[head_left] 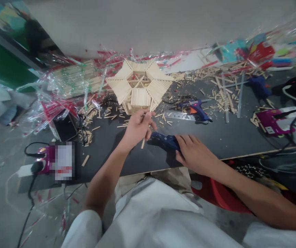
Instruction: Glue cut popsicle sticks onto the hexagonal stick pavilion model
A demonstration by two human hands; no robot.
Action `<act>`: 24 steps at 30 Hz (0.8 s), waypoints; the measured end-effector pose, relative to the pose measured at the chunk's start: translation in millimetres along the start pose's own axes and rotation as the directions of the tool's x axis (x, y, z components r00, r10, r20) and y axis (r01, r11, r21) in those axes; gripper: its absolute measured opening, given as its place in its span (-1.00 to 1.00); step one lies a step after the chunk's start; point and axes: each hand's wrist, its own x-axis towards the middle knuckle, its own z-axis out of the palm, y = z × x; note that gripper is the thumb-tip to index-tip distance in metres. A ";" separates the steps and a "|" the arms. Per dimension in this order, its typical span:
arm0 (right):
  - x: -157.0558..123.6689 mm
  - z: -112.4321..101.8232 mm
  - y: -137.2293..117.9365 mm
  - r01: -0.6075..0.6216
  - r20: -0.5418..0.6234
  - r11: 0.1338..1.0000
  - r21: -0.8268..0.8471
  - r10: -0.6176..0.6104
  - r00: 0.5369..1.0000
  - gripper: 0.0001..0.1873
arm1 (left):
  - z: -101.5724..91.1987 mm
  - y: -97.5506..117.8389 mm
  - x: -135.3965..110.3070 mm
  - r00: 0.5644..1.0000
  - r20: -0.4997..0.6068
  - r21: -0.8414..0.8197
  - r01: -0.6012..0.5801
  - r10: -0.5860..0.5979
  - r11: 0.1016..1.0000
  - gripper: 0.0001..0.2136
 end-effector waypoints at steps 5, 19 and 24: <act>6.6 -21.2 3.1 -0.108 0.126 0.799 0.591 0.040 0.991 -0.50 | -19.1 -14.7 -16.0 0.985 -0.029 0.382 -0.146 0.170 0.913 -0.75; 25.7 -21.7 -35.7 -0.154 0.136 0.724 0.672 0.084 0.987 -0.56 | -27.9 -33.0 -39.8 0.984 0.123 0.605 -0.180 0.132 0.776 -0.68; 26.6 -17.3 -41.3 -0.156 0.132 0.789 0.595 0.096 0.987 -0.59 | -27.7 -37.0 -39.6 0.989 0.099 0.614 -0.150 0.113 0.775 -0.65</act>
